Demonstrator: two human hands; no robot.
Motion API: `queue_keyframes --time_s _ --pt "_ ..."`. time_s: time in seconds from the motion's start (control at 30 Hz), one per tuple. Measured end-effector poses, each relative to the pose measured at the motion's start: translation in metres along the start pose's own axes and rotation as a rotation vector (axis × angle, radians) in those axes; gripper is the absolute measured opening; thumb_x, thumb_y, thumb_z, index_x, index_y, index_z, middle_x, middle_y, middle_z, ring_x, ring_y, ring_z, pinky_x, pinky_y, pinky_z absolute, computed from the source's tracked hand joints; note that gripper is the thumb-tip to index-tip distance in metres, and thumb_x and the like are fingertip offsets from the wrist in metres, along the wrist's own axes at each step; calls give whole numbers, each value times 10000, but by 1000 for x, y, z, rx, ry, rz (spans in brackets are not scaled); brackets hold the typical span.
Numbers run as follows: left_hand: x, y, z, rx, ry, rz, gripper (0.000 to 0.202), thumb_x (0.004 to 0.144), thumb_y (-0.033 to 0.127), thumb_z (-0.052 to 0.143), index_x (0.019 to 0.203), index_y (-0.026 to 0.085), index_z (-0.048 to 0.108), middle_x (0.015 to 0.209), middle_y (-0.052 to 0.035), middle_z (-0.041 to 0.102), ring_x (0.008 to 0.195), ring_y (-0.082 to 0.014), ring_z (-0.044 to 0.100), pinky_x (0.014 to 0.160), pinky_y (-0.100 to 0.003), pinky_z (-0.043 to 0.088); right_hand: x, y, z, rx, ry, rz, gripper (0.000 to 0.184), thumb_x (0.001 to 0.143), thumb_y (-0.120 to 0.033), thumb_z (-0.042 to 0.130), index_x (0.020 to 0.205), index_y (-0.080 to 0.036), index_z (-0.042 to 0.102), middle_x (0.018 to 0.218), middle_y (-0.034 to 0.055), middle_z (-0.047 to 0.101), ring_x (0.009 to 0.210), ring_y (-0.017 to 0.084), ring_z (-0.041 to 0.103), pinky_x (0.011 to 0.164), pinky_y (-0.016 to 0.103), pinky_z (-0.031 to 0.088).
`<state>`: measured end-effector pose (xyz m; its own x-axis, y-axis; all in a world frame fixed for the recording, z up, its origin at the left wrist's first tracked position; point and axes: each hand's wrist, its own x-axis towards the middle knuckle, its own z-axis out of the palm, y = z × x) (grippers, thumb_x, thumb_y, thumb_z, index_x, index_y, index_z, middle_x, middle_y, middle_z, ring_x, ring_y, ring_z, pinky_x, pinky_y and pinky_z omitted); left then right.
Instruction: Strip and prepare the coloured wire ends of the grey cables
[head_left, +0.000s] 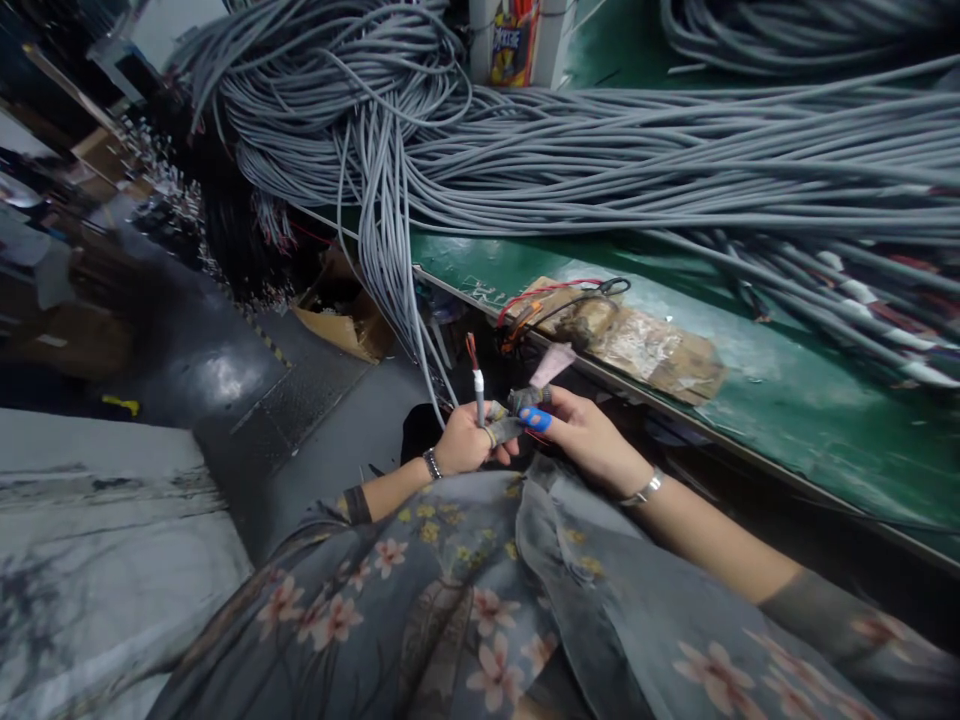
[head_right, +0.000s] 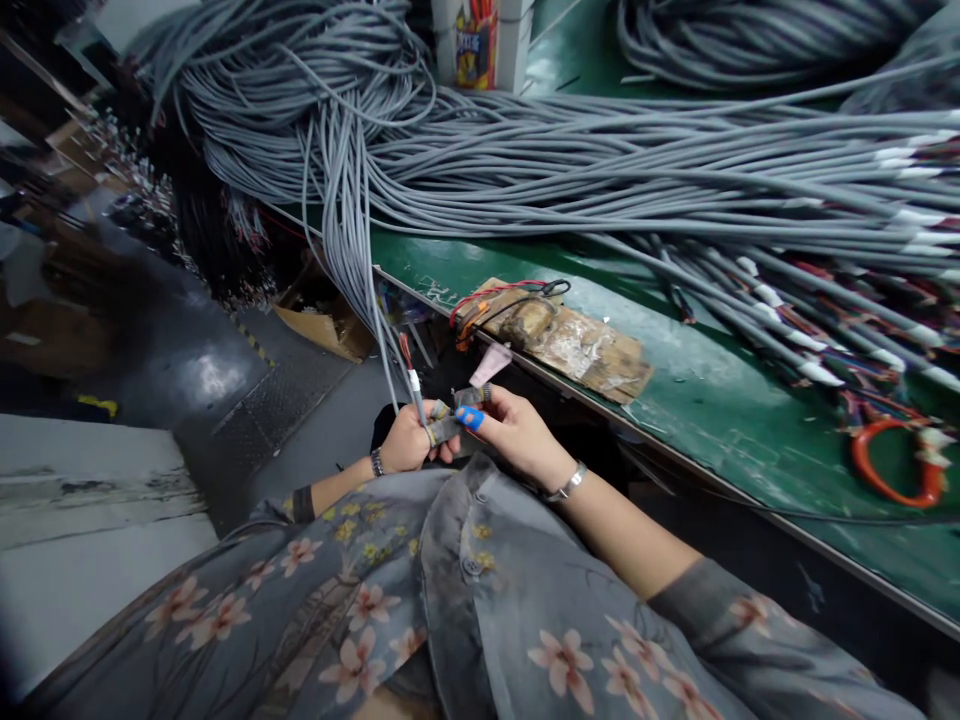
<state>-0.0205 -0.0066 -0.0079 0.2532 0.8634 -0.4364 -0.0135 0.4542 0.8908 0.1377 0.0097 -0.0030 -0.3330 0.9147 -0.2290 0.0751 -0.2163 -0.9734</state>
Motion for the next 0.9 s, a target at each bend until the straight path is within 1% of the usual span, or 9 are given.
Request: queue_keyframes --time_s 0.1,0.2,0.33,0.47,0.63,0.73,0.8,0.9 --pt "0 1 1 21 -25 -7 449 555 523 777 553 146 532 489 14 573 365 -61 491 367 -181 313 1 0 3 42 -18 40 459 605 -610 716 720 -190 573 607 -7 572 523 115 468 513 263 389" --pt "1 1 1 19 -20 -10 447 565 520 774 551 147 527 489 15 572 367 -59 489 376 -182 325 1 2 5 107 10 59 456 591 -609 726 679 -188 573 576 -22 550 502 99 442 507 257 382" --pt "1 2 2 -12 -7 -30 475 529 543 781 560 150 516 494 11 576 374 -70 504 361 -180 307 -1 3 6 152 72 51 444 576 -585 755 657 -183 585 568 -34 535 512 89 431 522 249 390" --pt "0 3 4 -33 7 -45 503 497 571 781 569 150 515 498 5 580 377 -79 516 343 -175 281 -1 3 6 163 91 55 454 556 -588 771 645 -183 586 580 -32 544 526 92 445 543 253 404" --pt "0 -2 3 -31 32 14 492 559 592 746 595 148 537 495 1 580 405 -90 540 348 -169 285 0 4 5 158 101 64 472 506 -587 804 644 -186 597 600 -16 575 551 108 477 573 268 424" --pt "1 -5 2 -11 37 43 493 594 608 717 585 153 528 507 -12 592 410 -94 541 353 -178 297 0 5 5 142 106 42 467 524 -603 789 646 -195 600 611 -6 587 562 122 497 586 283 438" --pt "2 -6 2 6 39 48 505 599 623 701 565 156 513 514 -21 599 409 -97 543 353 -184 300 0 6 5 134 104 25 460 546 -615 772 638 -200 596 613 -1 589 565 130 505 591 293 444" --pt "3 -6 2 15 40 52 508 606 629 691 559 157 510 523 -30 606 410 -99 545 353 -187 299 0 6 4 140 99 19 452 542 -607 778 622 -201 594 610 1 587 560 130 506 590 299 447"
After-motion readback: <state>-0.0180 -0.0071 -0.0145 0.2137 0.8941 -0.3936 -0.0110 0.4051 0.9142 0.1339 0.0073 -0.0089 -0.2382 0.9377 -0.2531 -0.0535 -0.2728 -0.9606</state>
